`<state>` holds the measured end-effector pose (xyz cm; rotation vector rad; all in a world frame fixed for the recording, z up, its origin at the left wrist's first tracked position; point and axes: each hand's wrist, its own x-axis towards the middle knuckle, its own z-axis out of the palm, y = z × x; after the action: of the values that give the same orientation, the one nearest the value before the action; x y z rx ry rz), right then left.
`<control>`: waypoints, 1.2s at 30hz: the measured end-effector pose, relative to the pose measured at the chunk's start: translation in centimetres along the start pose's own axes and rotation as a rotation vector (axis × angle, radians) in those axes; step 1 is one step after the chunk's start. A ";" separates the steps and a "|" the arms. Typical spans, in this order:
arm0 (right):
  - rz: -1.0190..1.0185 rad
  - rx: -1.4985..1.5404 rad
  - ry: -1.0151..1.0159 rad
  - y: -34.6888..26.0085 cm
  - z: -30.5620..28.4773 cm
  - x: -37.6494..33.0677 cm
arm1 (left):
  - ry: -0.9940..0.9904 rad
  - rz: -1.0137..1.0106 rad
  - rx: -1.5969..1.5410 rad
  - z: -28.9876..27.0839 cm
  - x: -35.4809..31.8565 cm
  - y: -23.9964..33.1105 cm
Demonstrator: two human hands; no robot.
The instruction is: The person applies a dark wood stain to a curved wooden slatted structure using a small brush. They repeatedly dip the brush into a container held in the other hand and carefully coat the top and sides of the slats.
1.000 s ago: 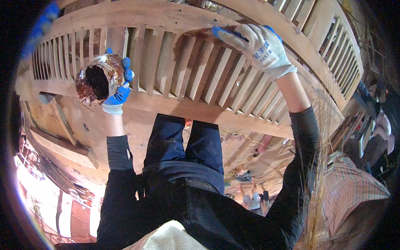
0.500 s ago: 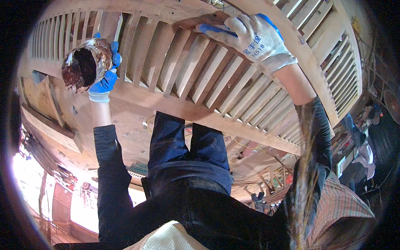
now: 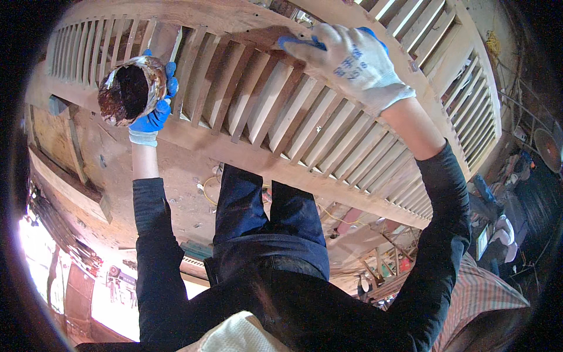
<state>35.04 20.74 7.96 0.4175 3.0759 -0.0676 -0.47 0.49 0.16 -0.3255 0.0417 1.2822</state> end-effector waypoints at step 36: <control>0.393 0.022 -0.105 -7.5 -0.5 -1.7 | -0.008 0.052 0.042 -0.1 -0.1 -0.5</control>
<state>34.63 13.14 8.84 0.9736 2.8316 -0.1068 -0.03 0.20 0.18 -0.2848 0.0700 1.3319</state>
